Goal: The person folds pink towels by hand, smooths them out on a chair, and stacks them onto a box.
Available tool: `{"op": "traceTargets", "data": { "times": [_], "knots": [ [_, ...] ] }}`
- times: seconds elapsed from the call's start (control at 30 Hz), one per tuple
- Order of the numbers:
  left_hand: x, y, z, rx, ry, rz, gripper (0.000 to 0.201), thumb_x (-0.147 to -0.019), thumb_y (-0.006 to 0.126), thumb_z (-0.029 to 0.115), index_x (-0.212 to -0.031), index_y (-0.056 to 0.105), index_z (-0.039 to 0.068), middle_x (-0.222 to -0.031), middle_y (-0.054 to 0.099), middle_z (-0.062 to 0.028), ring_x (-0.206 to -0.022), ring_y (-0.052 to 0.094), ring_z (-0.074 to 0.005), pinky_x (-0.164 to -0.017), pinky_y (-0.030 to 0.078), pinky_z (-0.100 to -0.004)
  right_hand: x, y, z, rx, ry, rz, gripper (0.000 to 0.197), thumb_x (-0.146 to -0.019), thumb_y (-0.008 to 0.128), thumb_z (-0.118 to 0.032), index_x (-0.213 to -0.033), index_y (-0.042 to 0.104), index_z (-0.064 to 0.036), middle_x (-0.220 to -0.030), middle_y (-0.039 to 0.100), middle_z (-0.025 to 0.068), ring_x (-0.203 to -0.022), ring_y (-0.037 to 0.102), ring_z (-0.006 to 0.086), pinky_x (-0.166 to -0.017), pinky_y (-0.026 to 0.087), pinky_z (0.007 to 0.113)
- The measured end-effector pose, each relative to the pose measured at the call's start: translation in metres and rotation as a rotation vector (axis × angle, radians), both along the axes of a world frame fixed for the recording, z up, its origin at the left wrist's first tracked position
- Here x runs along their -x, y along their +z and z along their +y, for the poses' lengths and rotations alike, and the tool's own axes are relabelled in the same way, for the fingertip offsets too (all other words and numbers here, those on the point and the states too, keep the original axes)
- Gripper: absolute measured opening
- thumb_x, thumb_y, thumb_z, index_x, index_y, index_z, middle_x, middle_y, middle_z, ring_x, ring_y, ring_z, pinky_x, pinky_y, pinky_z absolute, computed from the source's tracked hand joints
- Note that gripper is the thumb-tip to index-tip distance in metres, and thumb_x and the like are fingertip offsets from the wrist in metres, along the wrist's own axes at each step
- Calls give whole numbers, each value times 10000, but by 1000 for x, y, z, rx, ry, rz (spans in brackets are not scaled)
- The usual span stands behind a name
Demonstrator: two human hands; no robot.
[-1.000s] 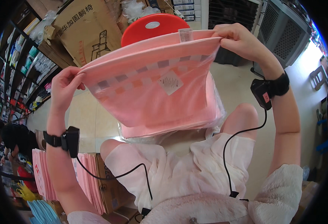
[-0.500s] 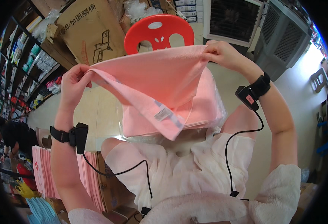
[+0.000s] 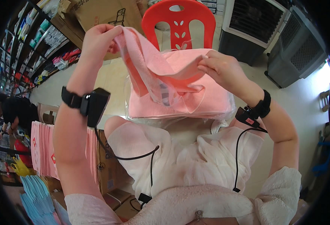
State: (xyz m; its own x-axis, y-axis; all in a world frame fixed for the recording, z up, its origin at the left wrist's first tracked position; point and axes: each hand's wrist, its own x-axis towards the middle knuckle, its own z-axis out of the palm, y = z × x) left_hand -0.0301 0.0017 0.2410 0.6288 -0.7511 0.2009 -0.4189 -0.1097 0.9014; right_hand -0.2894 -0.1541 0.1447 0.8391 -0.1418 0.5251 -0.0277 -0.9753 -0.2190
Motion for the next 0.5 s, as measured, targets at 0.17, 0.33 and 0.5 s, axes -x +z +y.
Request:
{"op": "traceTargets", "data": {
  "times": [0.17,0.33,0.5],
  "knots": [
    [-6,-8,-22,0,13,101,174,-774,601,189,-773,558,20,-600,516,0,-460,473,-83,-441,382,-207,-2,39,12,-55,-83,-385,163,-762,579,-54,-919,591,-94,-760,590,97,-666,579,275,-574,471,326],
    [-40,-32,-40,-98,216,12,150,-758,594,168,-735,563,23,-608,532,-30,-470,492,-122,-444,401,-247,-12,25,-15,104,-324,-203,178,-782,541,-107,-951,588,-87,-666,590,121,-600,593,263,-521,474,294],
    [-70,-78,-59,-253,305,72,169,-699,565,102,-598,593,-31,-576,586,-122,-474,574,-183,-432,468,-289,-40,-3,-82,-562,-432,46,232,-749,507,-89,-951,567,8,-660,605,141,-553,615,210,-500,481,285]
  ]
}}
